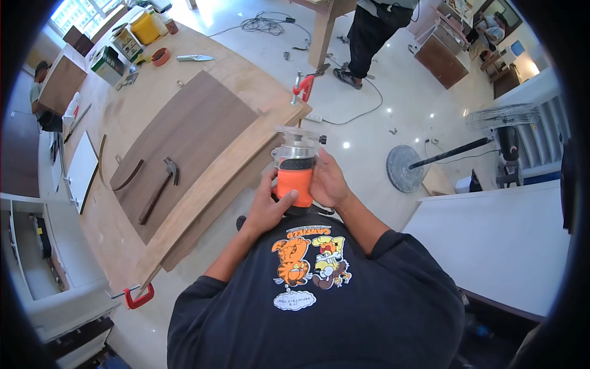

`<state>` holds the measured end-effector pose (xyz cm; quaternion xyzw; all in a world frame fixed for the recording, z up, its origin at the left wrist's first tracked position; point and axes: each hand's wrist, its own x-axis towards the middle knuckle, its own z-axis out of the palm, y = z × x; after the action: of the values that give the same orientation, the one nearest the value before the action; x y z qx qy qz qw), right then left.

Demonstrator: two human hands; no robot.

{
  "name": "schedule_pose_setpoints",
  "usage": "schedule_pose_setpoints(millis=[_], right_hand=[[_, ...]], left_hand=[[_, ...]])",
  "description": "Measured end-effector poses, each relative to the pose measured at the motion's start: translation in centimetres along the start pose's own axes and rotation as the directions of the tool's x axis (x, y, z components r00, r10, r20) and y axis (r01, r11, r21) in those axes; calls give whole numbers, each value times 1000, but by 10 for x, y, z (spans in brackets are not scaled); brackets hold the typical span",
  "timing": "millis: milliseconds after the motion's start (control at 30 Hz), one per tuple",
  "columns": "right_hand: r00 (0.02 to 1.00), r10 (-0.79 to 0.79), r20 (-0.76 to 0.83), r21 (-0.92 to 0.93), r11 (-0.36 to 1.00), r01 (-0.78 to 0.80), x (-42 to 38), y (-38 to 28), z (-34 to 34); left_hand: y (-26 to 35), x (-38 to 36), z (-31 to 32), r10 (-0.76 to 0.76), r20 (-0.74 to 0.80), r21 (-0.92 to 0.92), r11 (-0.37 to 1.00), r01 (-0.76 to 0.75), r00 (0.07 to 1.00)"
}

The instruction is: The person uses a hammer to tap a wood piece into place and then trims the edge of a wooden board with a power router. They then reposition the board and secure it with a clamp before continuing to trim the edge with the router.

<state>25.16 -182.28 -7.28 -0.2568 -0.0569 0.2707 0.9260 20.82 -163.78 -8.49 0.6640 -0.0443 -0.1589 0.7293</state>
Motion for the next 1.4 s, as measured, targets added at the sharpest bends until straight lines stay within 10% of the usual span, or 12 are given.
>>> schedule_pose_setpoints(millis=[467,1400], right_hand=[[983,165,-87,-67,983,-171,-13,-10,-17],[968,250,-36,-198,947,-252,42,-13,-20]], left_hand=[[-5,-14,53,55,-315,158,987,-5,947],[-10,8,18,53,-326,113,994,-17,944]])
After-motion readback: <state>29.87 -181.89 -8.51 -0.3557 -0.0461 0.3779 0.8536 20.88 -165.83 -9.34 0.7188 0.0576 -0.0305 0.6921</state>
